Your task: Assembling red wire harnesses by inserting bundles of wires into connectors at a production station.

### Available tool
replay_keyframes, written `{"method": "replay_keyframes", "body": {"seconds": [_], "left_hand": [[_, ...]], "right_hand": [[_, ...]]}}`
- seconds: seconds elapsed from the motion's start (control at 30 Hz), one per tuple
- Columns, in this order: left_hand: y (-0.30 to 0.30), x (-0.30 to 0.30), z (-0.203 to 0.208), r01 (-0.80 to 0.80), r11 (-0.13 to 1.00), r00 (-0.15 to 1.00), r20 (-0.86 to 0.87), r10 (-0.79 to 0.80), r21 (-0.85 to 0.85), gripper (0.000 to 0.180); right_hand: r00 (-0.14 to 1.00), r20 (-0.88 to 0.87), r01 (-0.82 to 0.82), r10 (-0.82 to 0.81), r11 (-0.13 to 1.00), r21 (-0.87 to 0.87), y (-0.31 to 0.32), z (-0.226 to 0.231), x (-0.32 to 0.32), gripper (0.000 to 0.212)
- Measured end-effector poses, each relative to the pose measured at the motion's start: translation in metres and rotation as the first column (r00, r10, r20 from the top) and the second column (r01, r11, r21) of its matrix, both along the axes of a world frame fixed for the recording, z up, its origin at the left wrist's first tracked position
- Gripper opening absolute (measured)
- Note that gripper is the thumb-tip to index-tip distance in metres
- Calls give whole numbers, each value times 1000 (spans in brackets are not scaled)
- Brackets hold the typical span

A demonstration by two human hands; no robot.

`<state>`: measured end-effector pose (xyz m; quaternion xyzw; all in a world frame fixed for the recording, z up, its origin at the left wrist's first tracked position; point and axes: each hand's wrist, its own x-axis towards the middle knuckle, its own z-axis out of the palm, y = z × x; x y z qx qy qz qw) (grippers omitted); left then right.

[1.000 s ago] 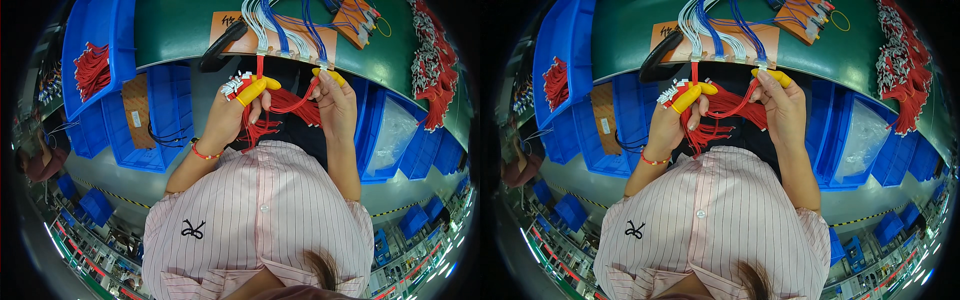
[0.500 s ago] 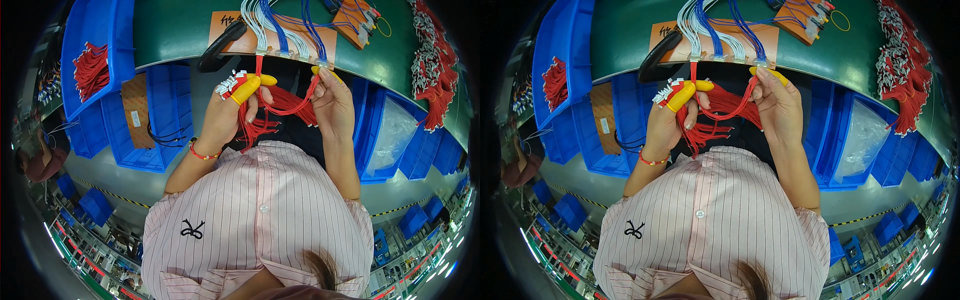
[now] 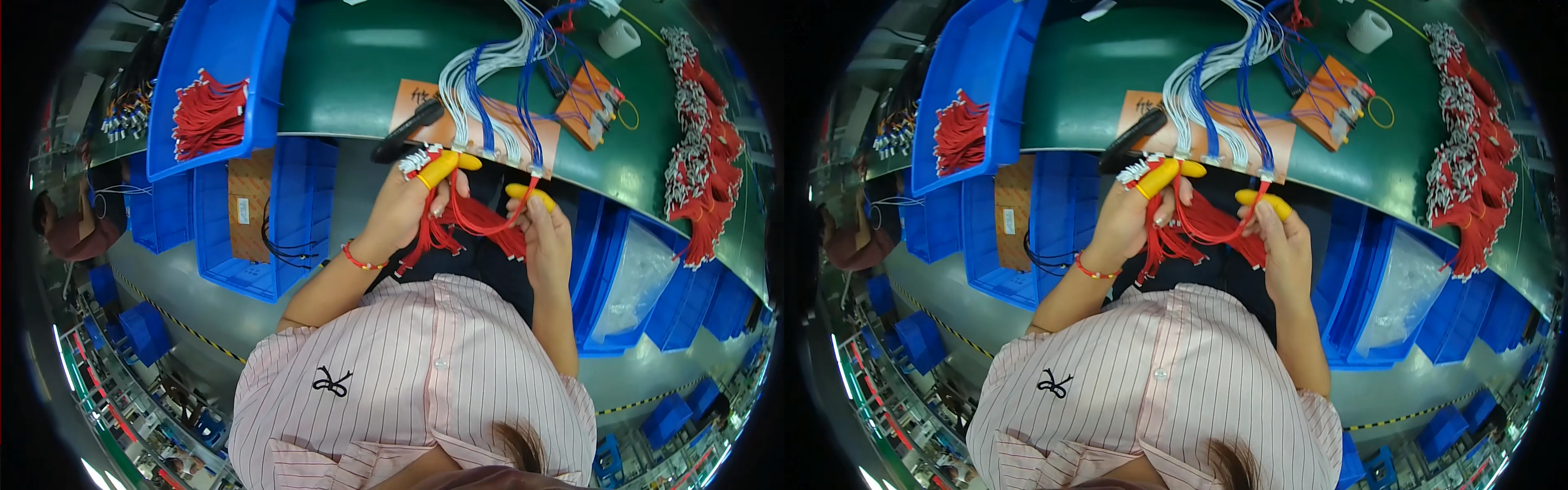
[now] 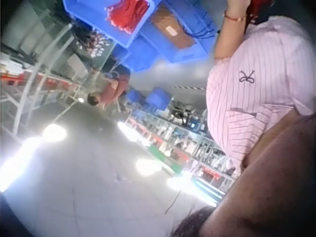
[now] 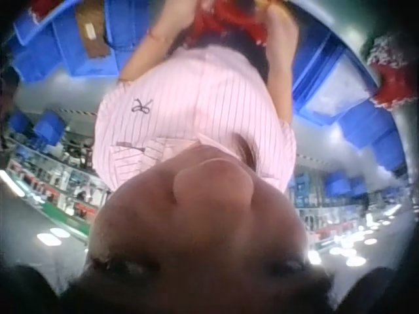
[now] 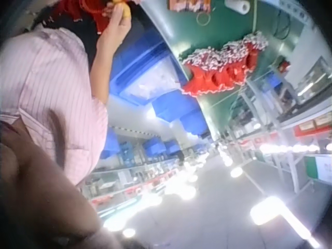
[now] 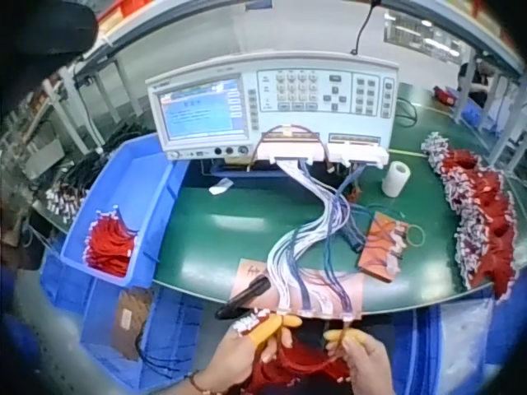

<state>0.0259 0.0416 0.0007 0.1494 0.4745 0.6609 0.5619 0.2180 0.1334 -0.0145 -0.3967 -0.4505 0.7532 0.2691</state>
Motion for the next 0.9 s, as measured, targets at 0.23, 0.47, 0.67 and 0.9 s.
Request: {"method": "replay_keyframes", "body": {"seconds": [0.23, 0.47, 0.67, 0.9], "left_hand": [[8, 0, 1, 33, 999, 999, 33, -32, -18, 28], [-12, 1, 3, 149, 989, 988, -41, -149, 10, 32], [-16, -1, -5, 59, 998, 998, -25, -58, 17, 37], [-16, 8, -15, 53, 998, 999, 7, -53, 24, 36]], "right_hand": [[944, -329, -84, 29, 985, -152, 17, -2, -22, 32], [981, -164, -114, 105, 993, -44, 5, 7, -4, 34], [990, -109, -94, 95, 995, 15, -2, 8, -2, 34], [992, -122, -14, 14, 1000, 4, 8, 7, -13, 32]]}}
